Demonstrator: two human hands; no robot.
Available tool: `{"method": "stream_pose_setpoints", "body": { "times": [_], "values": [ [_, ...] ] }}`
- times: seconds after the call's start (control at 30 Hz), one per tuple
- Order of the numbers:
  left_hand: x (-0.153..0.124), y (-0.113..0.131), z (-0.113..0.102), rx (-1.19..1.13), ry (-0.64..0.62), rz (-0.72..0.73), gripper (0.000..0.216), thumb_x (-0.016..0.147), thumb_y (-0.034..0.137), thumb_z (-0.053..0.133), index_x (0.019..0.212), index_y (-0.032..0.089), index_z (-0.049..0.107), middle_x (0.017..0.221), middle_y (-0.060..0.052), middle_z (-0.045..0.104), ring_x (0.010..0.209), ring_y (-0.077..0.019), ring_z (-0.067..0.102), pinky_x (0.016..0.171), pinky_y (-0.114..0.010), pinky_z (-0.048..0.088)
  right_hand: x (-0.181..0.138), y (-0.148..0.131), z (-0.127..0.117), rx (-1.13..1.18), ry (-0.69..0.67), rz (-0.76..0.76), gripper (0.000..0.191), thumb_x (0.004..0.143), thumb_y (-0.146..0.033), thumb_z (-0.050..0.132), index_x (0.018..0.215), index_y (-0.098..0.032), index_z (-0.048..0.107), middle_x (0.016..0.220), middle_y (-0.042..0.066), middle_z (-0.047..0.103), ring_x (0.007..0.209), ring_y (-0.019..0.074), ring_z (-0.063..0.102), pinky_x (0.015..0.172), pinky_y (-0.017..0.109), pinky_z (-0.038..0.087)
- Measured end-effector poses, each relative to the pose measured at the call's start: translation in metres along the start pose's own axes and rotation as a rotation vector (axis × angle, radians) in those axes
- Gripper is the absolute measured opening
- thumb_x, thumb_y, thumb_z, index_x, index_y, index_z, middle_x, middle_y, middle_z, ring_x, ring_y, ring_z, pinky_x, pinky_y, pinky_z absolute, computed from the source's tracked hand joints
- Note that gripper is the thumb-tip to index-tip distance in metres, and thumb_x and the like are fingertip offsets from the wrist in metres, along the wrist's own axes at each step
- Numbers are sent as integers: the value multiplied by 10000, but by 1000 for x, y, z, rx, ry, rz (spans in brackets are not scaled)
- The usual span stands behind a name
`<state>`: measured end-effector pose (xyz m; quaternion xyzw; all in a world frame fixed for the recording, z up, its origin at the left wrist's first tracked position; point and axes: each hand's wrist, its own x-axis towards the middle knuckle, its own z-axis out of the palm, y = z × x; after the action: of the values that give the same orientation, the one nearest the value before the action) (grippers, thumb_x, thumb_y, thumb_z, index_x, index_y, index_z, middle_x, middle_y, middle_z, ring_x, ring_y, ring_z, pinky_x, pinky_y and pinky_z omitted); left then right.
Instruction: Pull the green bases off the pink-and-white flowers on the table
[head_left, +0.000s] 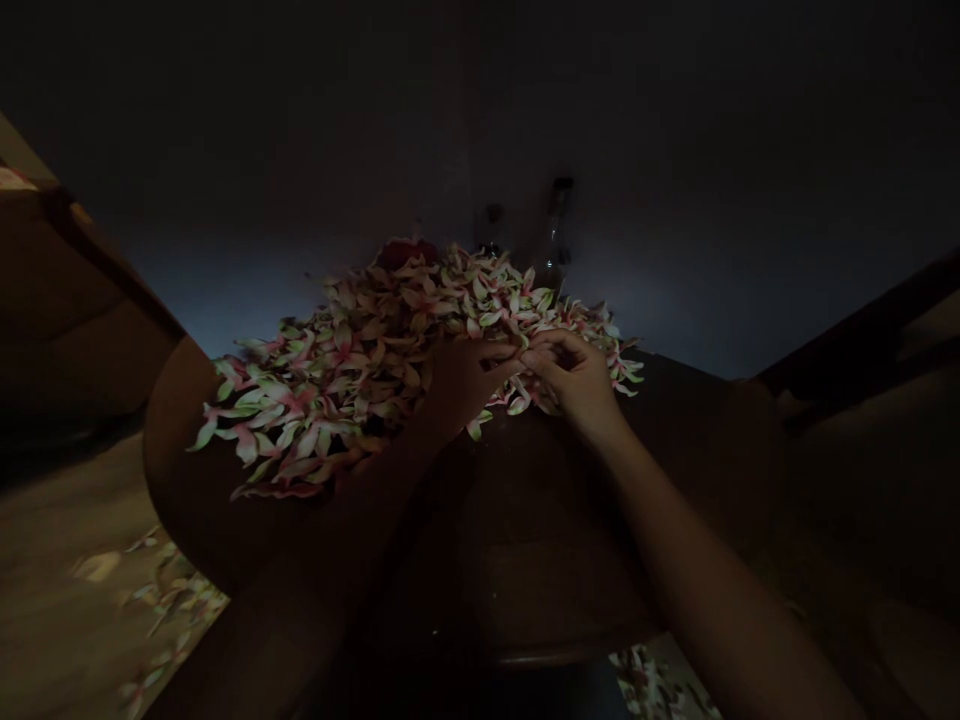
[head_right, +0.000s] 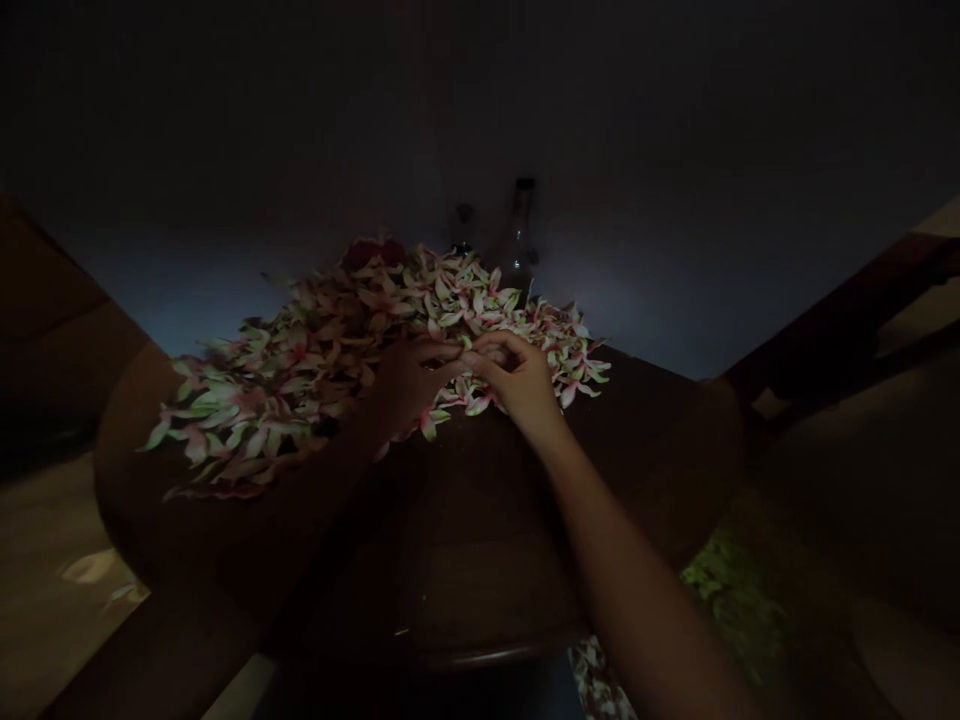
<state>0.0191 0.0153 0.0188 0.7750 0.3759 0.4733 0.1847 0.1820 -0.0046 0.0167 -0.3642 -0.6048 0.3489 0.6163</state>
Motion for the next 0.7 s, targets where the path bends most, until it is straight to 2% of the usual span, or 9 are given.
{"method": "stream_pose_setpoints", "body": {
  "times": [0.13, 0.33, 0.53, 0.63, 0.7],
  "values": [
    [0, -1, 0, -68, -58, 6, 231, 818, 393, 643, 786, 195, 759, 666, 5, 650, 663, -131, 570, 628, -227, 415, 2, 2, -4, 61, -10, 27, 255, 694, -380, 798, 791, -203, 644, 632, -39, 598, 427, 54, 423, 369, 210, 298],
    [-1, -2, 0, -100, -75, -34, 246, 804, 420, 655, 811, 208, 781, 614, 31, 608, 596, -111, 507, 566, -221, 367, 3, 0, -5, 63, 3, 37, 273, 670, -383, 810, 764, -200, 631, 558, -66, 551, 371, 48, 388, 342, 209, 265],
    [0, -3, 0, -89, -64, -69, 257, 811, 426, 654, 916, 237, 793, 741, 16, 707, 719, -150, 612, 666, -235, 442, 3, -1, -5, 13, 4, 48, 265, 702, -393, 781, 821, -201, 643, 626, -42, 601, 423, 56, 437, 375, 210, 306],
    [-1, -3, 1, -108, -54, -64, 242, 817, 401, 657, 947, 244, 789, 852, 4, 748, 805, -168, 655, 729, -242, 465, 2, 1, -5, 27, 4, 3, 267, 727, -373, 768, 877, -217, 611, 686, -41, 617, 475, 70, 481, 423, 210, 347],
    [-1, -2, 0, -86, -36, -40, 215, 825, 385, 653, 912, 241, 788, 857, -3, 750, 796, -164, 658, 728, -241, 458, 1, 2, -5, -52, -7, -50, 225, 764, -363, 739, 870, -218, 605, 676, -44, 601, 509, 79, 493, 471, 215, 371]
  ]
}}
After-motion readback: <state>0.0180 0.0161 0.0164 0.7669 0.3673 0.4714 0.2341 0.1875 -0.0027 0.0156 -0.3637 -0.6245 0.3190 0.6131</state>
